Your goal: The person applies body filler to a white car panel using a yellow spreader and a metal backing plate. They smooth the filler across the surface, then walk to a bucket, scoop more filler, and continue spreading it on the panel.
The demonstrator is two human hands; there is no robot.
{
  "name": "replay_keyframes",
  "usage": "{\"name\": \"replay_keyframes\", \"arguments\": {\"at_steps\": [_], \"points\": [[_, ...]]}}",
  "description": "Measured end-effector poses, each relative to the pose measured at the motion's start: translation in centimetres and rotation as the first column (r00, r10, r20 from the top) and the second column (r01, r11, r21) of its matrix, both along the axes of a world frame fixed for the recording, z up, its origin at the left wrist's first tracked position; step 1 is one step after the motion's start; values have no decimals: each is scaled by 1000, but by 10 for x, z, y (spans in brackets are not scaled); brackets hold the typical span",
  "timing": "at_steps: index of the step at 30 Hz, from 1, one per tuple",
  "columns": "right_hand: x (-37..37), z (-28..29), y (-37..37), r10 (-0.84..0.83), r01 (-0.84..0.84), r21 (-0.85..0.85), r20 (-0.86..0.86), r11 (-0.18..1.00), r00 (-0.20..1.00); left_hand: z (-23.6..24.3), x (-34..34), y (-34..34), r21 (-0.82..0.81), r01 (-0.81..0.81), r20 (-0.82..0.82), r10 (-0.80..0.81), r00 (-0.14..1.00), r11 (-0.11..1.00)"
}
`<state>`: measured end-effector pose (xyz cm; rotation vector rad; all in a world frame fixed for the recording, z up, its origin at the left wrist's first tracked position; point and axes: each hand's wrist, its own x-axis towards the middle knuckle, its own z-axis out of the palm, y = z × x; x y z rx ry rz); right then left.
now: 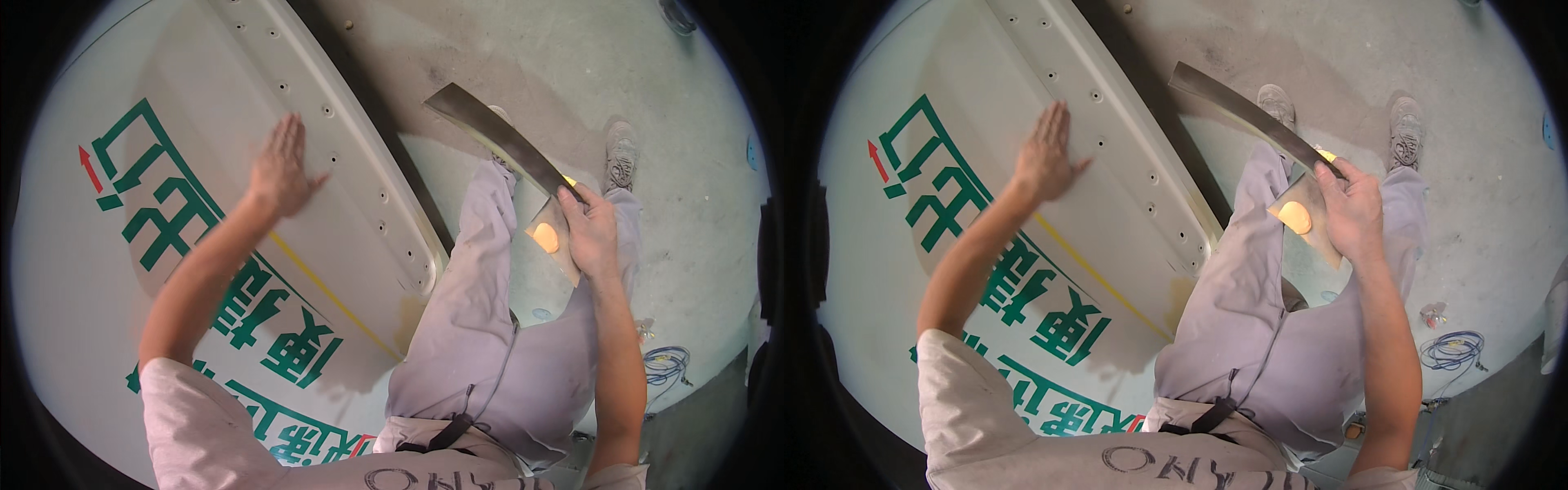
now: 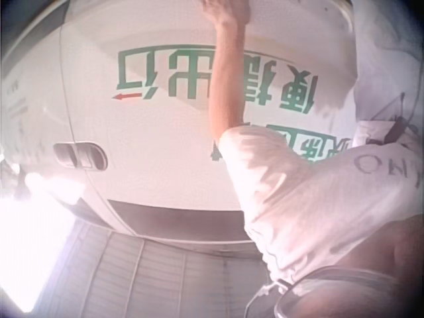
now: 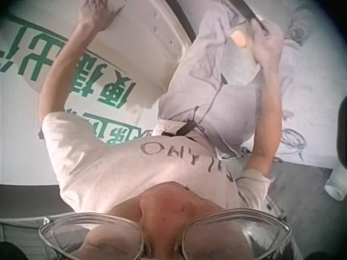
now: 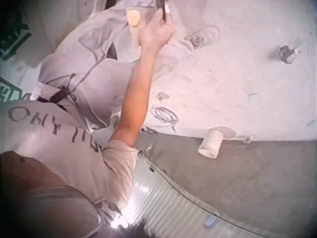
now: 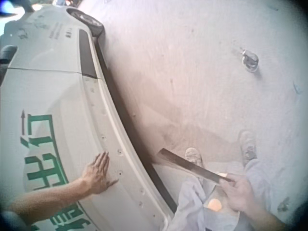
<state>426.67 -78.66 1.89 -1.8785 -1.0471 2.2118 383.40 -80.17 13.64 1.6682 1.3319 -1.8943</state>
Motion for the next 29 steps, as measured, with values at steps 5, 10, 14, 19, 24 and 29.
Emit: {"name": "replay_keyframes", "arguments": {"at_steps": [5, 10, 14, 19, 24, 29], "points": [[-1, 1, -1, 63, -64, 83, 10, 995, 998, 8, 82, -121, -159, -84, 95, 100, 990, 984], [6, -7, 3, 36, -37, 92, 20, 995, 999, 17, 157, -188, -529, -146, 184, 281, 942, 836], [17, -19, -4, 94, -98, 89, 54, 991, 994, 20, 121, -188, -430, -243, 275, 383, 882, 870], [16, -20, -16, 36, -36, 66, 1, 997, 999, 18, 38, -89, -55, -119, 259, 129, 957, 991], [15, -19, -21, 132, -135, 89, 36, 987, 991, 14, 75, -112, -97, -43, 62, 49, 997, 994], [16, -10, -19, 215, -220, 75, 62, 973, 975, 11, 129, -208, -366, -12, 140, 68, 988, 930]]}}
